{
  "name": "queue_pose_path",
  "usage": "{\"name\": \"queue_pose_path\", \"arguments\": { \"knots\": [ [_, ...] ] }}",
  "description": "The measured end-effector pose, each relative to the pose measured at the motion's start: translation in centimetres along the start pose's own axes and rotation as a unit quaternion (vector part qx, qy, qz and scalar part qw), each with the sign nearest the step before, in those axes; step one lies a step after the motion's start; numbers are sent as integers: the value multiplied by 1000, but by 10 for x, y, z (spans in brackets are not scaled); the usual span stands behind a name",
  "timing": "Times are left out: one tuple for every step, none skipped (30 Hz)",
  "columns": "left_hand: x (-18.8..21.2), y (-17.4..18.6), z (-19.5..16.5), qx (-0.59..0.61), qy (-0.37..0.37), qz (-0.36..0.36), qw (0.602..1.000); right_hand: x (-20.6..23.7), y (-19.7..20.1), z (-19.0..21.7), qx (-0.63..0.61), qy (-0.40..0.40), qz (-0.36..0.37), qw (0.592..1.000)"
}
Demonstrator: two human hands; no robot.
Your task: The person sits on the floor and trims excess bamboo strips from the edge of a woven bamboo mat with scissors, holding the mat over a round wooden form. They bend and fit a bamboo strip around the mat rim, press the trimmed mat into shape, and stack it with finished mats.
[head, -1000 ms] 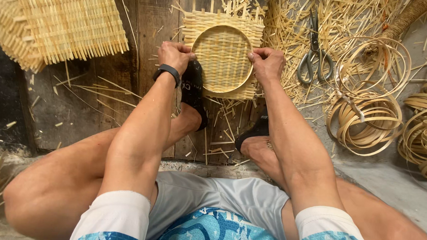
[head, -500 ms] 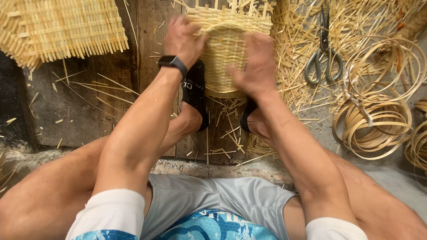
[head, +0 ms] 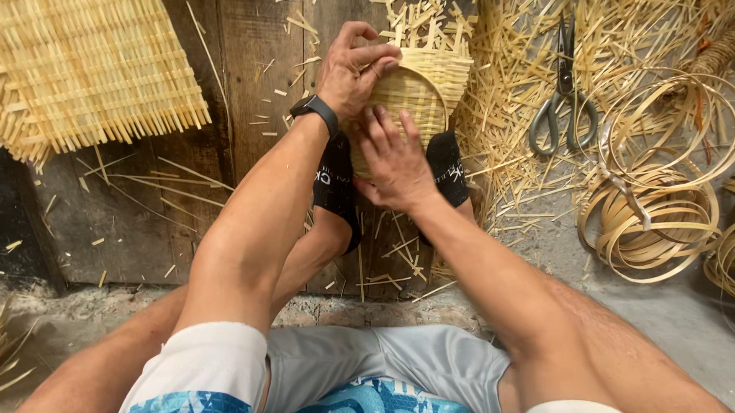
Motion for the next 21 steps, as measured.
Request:
{"name": "queue_pose_path", "arguments": {
  "knots": [
    [0, 1, -4, -39, -40, -2, 998, -2, 17, -10, -57, 20, -66, 996],
    [1, 1, -8, -77, -81, -4, 994, -5, 33, -27, -113, 41, -132, 984],
    [2, 1, -12, -116, -121, -6, 986, -8, 45, -44, -167, 63, -198, 964],
    [3, -2, -6, -129, -107, 15, 986, -15, 44, -69, -186, 9, -213, 959],
    [4, -6, 0, -144, -96, 37, 984, -21, 40, -91, -203, -46, -230, 951],
    [5, -10, 6, -159, -85, 60, 982, -24, 34, -110, -221, -101, -248, 938],
    [5, -10, 15, -136, -39, 56, 988, -27, 15, -125, -282, -166, -210, 921],
    [4, -10, 24, -114, 3, 51, 992, -30, -4, -136, -341, -225, -171, 896],
    [5, -10, 32, -90, 48, 47, 994, -28, -25, -144, -399, -283, -127, 863],
    [6, -10, 34, -61, 65, 43, 995, -29, -31, -142, -421, -273, -132, 855],
    [6, -10, 38, -35, 75, 40, 996, -30, -35, -141, -441, -263, -145, 846],
    [6, -10, 40, -9, 87, 38, 995, -30, -37, -138, -462, -254, -157, 835],
    [7, -10, 42, -19, 94, 44, 994, -31, -40, -136, -470, -267, -148, 828],
    [8, -9, 42, -28, 98, 49, 994, -30, -39, -137, -476, -279, -143, 822],
    [6, -8, 39, -39, 98, 54, 993, -29, -33, -141, -480, -290, -141, 816],
    [4, -7, 34, 4, 85, 67, 994, -29, -18, -144, -466, -274, -157, 826],
    [3, -6, 26, 46, 71, 85, 993, -27, 2, -150, -451, -259, -174, 836],
    [4, -7, 17, 91, 61, 106, 988, -18, 23, -155, -434, -250, -186, 845],
    [5, -8, 16, 57, 104, 125, 985, -11, 47, -166, -365, -233, -154, 888],
    [5, -5, 15, 22, 144, 144, 979, 1, 73, -178, -292, -215, -120, 924],
    [9, -3, 12, -16, 184, 163, 969, 20, 87, -185, -192, -199, -14, 961]
  ]
}}
Point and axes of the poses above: each hand's wrist, its own x-axis away from the middle knuckle, its own y-axis out of the back of the hand, z = x × y, the point moved 8 cm from there along -x, towards the middle knuckle, and after that the axes turned 3 degrees about x, right-handed, at the moved point
